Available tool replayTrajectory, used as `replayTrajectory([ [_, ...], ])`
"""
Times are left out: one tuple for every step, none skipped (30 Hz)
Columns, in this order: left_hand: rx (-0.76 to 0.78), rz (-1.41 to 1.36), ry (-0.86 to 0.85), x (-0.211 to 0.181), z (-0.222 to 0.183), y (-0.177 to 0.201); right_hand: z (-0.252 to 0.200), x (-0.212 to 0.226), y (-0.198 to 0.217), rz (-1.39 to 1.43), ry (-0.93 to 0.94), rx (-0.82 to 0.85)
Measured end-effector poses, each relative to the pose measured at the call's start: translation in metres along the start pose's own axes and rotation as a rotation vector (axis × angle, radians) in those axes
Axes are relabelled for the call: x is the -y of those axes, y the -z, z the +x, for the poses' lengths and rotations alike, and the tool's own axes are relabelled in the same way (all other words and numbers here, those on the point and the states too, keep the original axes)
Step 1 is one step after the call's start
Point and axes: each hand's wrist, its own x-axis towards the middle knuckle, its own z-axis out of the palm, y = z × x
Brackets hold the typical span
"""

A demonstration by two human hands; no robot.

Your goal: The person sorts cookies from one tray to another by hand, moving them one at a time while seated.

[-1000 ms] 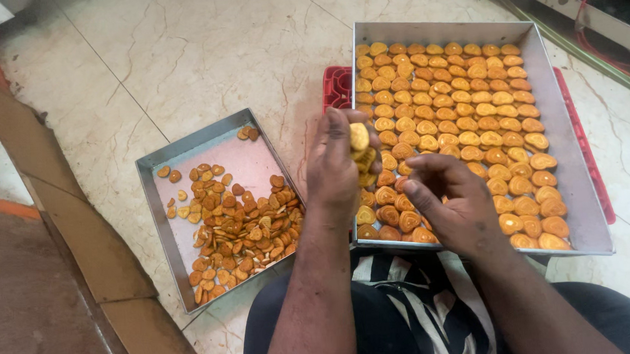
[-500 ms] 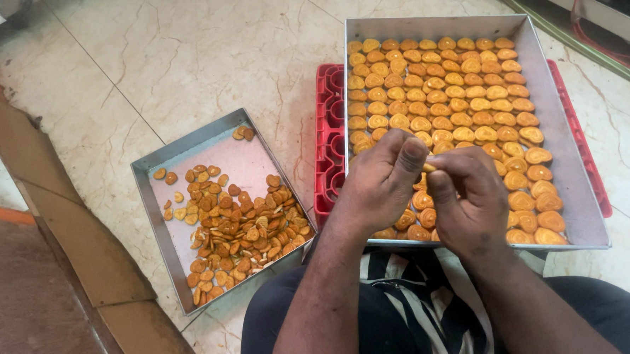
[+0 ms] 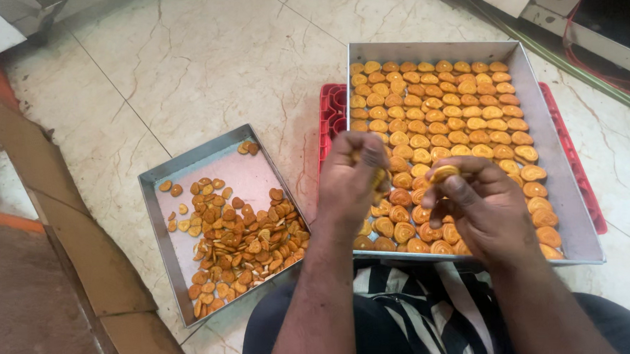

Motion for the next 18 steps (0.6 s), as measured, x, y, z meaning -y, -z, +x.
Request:
replayTrajectory([
  [0.000,-0.002,0.005,0.000,0.004,0.005,0.001,0.005,0.000,-0.243,-0.085,0.022],
  [-0.097,-0.170,-0.001,-0.001,0.006,0.011,0.002,0.009,-0.001,-0.243,-0.093,0.021],
  [-0.194,-0.337,-0.008,-0.001,0.009,0.014,0.003,0.015,-0.001,-0.678,-0.145,0.161],
  [-0.199,-0.337,0.002,0.001,0.011,0.015,0.001,0.019,-0.003,-1.110,-0.197,0.305],
  [-0.231,-0.388,-0.013,0.002,0.013,0.016,-0.001,0.018,-0.008,-1.107,-0.208,0.306],
  [-0.263,-0.441,-0.033,0.003,0.015,0.016,0.000,0.017,-0.013,-1.098,-0.152,0.385],
  [-0.269,-0.442,-0.029,0.003,0.015,0.016,0.001,0.017,-0.018,-1.086,-0.096,0.465],
  [-0.269,-0.451,-0.026,0.004,0.015,0.016,0.001,0.018,-0.024,-1.085,-0.100,0.467],
  [-0.269,-0.460,-0.023,0.004,0.014,0.016,0.003,0.018,-0.030,-1.186,-0.301,0.427],
  [-0.271,-0.460,-0.022,0.004,0.014,0.016,0.005,0.020,-0.037,-1.281,-0.501,0.377],
  [-0.268,-0.459,-0.023,0.003,0.014,0.016,0.005,0.022,-0.041,-1.280,-0.502,0.378],
  [-0.265,-0.459,-0.022,0.003,0.014,0.017,0.005,0.025,-0.045,-1.264,-0.550,0.385],
  [-0.268,-0.459,-0.021,0.004,0.014,0.017,0.006,0.026,-0.048,-1.248,-0.598,0.391],
  [-0.270,-0.451,-0.022,0.004,0.015,0.016,0.007,0.025,-0.051,-1.247,-0.600,0.393],
  [-0.273,-0.444,-0.023,0.004,0.016,0.016,0.009,0.024,-0.052,-1.314,-0.601,0.409],
  [-0.273,-0.444,-0.022,0.003,0.016,0.015,0.010,0.024,-0.053,-1.380,-0.599,0.422],
  [-0.276,-0.435,-0.024,0.003,0.015,0.014,0.011,0.023,-0.053,-1.380,-0.600,0.421],
  [-0.280,-0.426,-0.028,0.002,0.015,0.014,0.011,0.022,-0.053,-1.394,-0.539,0.440],
])
